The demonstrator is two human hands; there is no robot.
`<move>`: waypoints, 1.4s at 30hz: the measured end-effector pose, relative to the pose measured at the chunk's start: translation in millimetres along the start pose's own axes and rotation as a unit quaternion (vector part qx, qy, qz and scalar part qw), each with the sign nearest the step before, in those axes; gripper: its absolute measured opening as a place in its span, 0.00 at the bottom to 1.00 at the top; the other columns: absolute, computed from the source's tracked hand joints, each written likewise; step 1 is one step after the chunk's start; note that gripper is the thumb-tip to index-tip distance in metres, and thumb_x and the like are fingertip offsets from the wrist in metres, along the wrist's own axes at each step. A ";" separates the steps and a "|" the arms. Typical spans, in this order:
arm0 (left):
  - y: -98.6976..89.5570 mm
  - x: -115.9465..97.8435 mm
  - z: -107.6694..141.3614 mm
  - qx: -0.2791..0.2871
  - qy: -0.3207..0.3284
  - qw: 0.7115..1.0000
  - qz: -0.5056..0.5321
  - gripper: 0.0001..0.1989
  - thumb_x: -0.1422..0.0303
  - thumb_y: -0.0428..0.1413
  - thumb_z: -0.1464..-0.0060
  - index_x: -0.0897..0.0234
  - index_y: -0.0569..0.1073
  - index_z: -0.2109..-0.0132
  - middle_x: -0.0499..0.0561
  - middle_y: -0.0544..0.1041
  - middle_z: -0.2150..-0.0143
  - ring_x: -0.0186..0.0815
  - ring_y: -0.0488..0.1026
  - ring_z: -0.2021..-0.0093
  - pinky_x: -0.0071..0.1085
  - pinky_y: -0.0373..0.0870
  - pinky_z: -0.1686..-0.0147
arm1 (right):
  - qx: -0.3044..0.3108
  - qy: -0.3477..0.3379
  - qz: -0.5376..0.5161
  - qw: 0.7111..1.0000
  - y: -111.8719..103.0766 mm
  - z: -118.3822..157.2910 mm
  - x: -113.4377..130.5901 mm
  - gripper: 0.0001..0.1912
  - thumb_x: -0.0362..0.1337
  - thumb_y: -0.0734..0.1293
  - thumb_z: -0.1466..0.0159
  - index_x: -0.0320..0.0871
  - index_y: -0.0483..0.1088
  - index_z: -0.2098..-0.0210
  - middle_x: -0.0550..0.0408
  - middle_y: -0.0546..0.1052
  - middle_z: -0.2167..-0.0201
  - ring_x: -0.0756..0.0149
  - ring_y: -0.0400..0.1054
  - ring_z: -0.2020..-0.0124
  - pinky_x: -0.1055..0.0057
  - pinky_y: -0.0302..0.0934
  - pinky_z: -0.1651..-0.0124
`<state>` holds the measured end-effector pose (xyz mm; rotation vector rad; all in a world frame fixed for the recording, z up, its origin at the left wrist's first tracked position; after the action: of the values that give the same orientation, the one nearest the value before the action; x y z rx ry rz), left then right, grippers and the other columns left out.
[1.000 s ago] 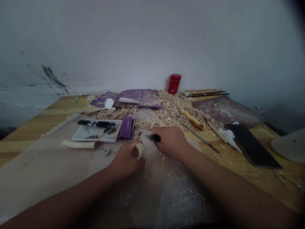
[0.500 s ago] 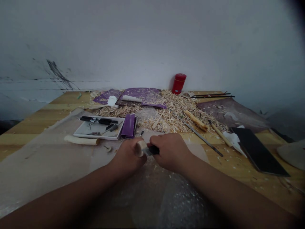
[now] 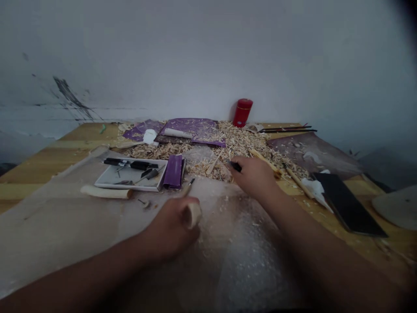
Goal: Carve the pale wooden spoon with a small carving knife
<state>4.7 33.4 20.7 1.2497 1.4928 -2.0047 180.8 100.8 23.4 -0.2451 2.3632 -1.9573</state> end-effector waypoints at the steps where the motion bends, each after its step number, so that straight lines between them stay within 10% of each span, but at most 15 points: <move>1: -2.5 1.9 -2.5 -0.019 -0.006 1.000 -0.005 0.08 0.79 0.46 0.68 0.64 0.55 0.82 0.40 0.56 0.84 0.25 0.54 0.82 0.22 0.50 0.81 | -0.003 -0.023 -0.016 1.000 -0.7 1.4 2.1 0.11 0.41 0.56 0.42 0.46 0.68 0.69 0.55 0.73 0.74 0.66 0.65 0.73 0.74 0.44 0.76; 10: -6.5 15.8 -15.8 -0.074 -0.038 0.995 -0.063 0.05 0.76 0.48 0.65 0.64 0.59 0.79 0.41 0.58 0.82 0.27 0.57 0.80 0.24 0.51 0.80 | 0.020 -0.193 -0.108 0.975 -9.0 36.0 47.8 0.08 0.40 0.57 0.45 0.48 0.66 0.70 0.60 0.73 0.75 0.69 0.65 0.73 0.73 0.43 0.74; 27: 1.3 14.3 -11.6 -0.029 -0.021 0.999 0.015 0.07 0.80 0.46 0.66 0.65 0.62 0.76 0.43 0.62 0.79 0.28 0.59 0.76 0.23 0.54 0.77 | 0.040 -0.186 -0.080 0.978 -9.1 33.1 55.5 0.09 0.39 0.58 0.47 0.50 0.67 0.68 0.59 0.74 0.73 0.66 0.66 0.72 0.72 0.47 0.74; 34: 6.3 0.0 1.4 0.010 -0.006 1.000 0.018 0.08 0.79 0.47 0.66 0.64 0.54 0.82 0.40 0.54 0.85 0.25 0.52 0.82 0.22 0.49 0.83 | 0.031 -0.024 0.014 0.999 5.1 0.2 4.4 0.12 0.40 0.55 0.43 0.46 0.68 0.69 0.53 0.74 0.73 0.64 0.66 0.72 0.73 0.46 0.75; 42: -3.5 13.9 -13.2 -0.056 -0.013 0.998 -0.022 0.07 0.78 0.47 0.66 0.64 0.55 0.80 0.41 0.55 0.83 0.26 0.54 0.80 0.23 0.51 0.80 | 0.024 -0.180 -0.104 0.978 -8.1 31.7 44.8 0.07 0.39 0.58 0.45 0.47 0.67 0.71 0.60 0.73 0.75 0.70 0.64 0.73 0.74 0.44 0.74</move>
<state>0.3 49.6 10.8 1.1511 1.6095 -1.9267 142.1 61.3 27.7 -0.7980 2.1264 -1.8536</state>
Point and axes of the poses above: each hand's wrist, its own z-axis away from the middle knuckle, its own y-axis out of the palm, x = y × z, the point moved 3 cm from there along -z, towards the middle knuckle
